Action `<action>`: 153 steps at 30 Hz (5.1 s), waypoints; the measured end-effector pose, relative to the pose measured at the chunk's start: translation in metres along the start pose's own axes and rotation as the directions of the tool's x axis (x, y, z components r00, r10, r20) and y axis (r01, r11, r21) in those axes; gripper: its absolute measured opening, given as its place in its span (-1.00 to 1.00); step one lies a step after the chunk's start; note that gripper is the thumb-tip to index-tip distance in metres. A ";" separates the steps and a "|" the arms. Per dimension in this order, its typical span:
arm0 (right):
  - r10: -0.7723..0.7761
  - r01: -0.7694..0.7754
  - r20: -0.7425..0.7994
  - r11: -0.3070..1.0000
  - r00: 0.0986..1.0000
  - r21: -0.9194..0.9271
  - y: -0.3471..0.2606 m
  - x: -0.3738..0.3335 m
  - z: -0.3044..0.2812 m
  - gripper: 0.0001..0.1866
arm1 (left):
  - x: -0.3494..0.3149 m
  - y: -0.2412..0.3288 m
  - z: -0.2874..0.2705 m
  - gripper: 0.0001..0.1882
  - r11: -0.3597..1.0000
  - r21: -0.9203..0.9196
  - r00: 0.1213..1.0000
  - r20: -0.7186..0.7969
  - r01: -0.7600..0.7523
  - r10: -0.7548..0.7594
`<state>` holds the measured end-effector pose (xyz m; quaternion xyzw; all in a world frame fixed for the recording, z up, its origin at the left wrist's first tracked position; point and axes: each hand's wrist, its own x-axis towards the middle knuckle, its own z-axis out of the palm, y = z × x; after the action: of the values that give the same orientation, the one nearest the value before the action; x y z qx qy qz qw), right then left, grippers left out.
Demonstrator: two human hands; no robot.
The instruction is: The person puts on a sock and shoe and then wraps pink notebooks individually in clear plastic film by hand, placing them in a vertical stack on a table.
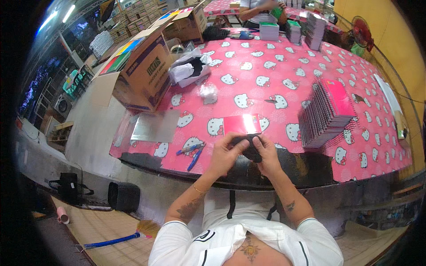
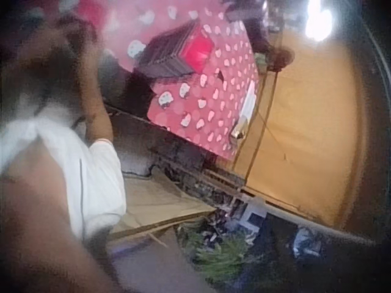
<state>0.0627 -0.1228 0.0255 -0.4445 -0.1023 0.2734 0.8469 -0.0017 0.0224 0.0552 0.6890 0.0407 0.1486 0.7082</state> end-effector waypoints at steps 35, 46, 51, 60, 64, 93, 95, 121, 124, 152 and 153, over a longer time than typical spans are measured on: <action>0.019 -0.014 -0.147 0.999 0.989 0.035 0.010 -0.023 -0.032 -0.80 | -0.028 0.009 0.031 -0.80 0.574 -0.753 0.934 0.154 0.322 -0.321; -0.111 0.016 0.125 0.809 0.986 0.588 -0.033 -0.021 -0.064 -0.72 | -0.012 -0.051 0.004 -0.88 0.975 -0.108 0.945 -0.287 -0.193 0.155; -0.155 0.025 0.150 0.773 0.976 0.634 -0.053 -0.029 -0.083 -0.59 | -0.005 -0.047 -0.075 -0.81 0.989 -0.138 0.895 -0.445 -0.062 -0.006; -0.129 0.030 0.204 0.903 0.970 0.428 -0.032 -0.032 -0.041 -0.60 | -0.033 0.030 -0.001 -0.60 0.784 0.524 0.891 -0.097 -0.333 0.443; -0.084 0.049 0.214 0.985 0.973 0.165 -0.023 -0.046 -0.011 -0.57 | -0.031 0.012 0.044 -0.63 0.658 0.659 0.886 0.029 -0.365 0.462; 0.248 -0.510 0.498 0.696 0.831 0.505 -0.021 -0.019 0.029 -0.40 | -0.066 0.039 -0.106 -0.61 0.823 -0.407 0.918 0.146 0.396 -0.369; 0.221 -0.487 0.572 0.794 0.789 0.364 -0.019 -0.019 0.036 -0.45 | -0.083 0.028 -0.082 -0.51 0.941 -0.280 0.979 -0.013 0.192 -0.204; 0.018 0.263 0.608 0.891 0.794 -0.371 0.077 -0.064 0.126 -0.51 | -0.220 0.036 -0.071 -0.89 0.871 0.426 0.548 -0.802 0.245 0.238; 0.240 0.260 0.764 0.844 0.599 -0.470 0.085 -0.081 0.161 -0.57 | -0.232 0.021 -0.101 -0.92 0.826 0.359 0.580 -0.813 0.435 0.048; 0.193 0.577 0.819 0.624 0.540 -0.528 0.244 -0.064 0.244 -0.63 | -0.286 -0.048 -0.203 -0.85 0.832 0.428 0.262 -0.899 0.353 0.352; 0.127 0.613 0.840 0.627 0.527 -0.480 0.247 -0.065 0.240 -0.63 | -0.288 -0.049 -0.203 -0.85 0.691 0.548 0.297 -0.837 0.471 0.460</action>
<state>-0.1833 0.1208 -0.0291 -0.5435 -0.6488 0.2428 0.4740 -0.3213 0.1410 -0.0452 0.6744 0.5094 0.4941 0.2039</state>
